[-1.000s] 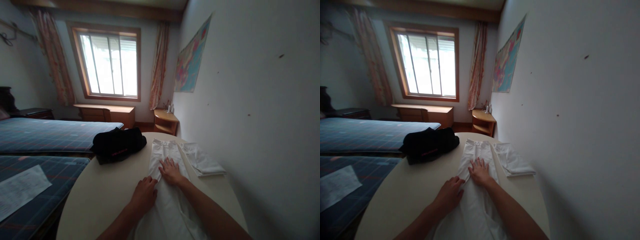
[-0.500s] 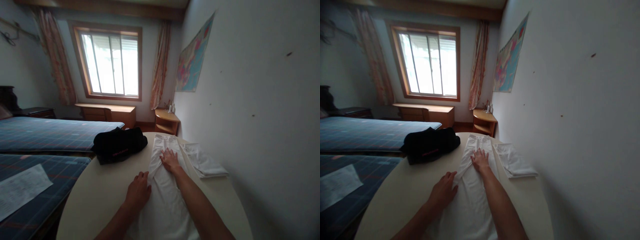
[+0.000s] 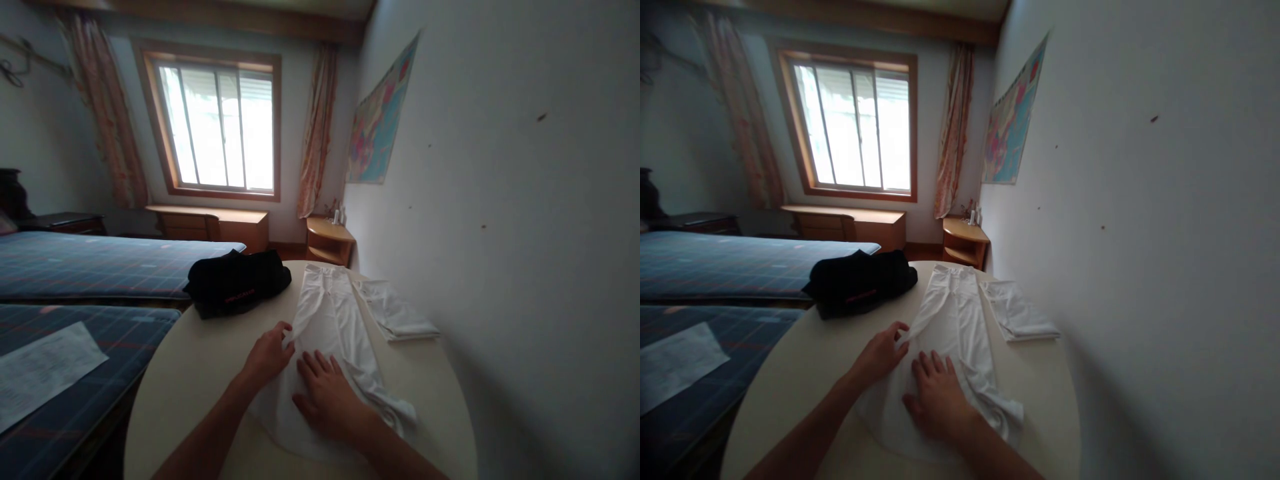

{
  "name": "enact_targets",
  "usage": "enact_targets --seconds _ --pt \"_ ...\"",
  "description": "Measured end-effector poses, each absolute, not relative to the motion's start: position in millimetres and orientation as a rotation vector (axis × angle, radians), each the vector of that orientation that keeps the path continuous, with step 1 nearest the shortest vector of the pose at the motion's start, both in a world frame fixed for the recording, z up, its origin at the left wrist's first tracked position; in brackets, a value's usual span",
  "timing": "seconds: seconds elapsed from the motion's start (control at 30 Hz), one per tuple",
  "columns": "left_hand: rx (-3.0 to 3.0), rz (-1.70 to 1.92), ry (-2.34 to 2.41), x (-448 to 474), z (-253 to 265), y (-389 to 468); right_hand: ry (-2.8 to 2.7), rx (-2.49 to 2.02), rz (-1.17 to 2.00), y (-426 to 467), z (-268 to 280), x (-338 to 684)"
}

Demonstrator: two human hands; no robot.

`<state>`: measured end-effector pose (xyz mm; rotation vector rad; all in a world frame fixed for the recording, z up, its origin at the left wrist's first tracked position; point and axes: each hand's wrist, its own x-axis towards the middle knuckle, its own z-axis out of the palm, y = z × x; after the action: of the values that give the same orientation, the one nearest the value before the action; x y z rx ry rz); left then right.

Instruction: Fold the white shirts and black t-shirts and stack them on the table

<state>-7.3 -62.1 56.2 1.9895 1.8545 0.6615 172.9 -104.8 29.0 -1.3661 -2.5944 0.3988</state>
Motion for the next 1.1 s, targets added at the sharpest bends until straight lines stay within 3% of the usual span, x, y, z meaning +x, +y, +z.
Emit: enact_targets --seconds 0.3,0.5,0.63,1.1 --pt "2.033 0.760 1.606 -1.4 54.3 -67.1 -2.636 -1.043 0.508 -109.7 49.3 188.8" --pt "2.111 0.594 1.326 -7.2 46.7 -73.1 -2.254 -1.365 0.194 -93.3 48.3 209.5" --pt "2.139 0.477 1.248 -10.2 45.4 -74.9 -2.207 -1.445 0.178 -84.2 39.9 221.7" --pt "2.205 0.416 1.634 -2.1 49.2 -74.7 -2.209 -1.651 0.271 -34.0 32.1 219.4"
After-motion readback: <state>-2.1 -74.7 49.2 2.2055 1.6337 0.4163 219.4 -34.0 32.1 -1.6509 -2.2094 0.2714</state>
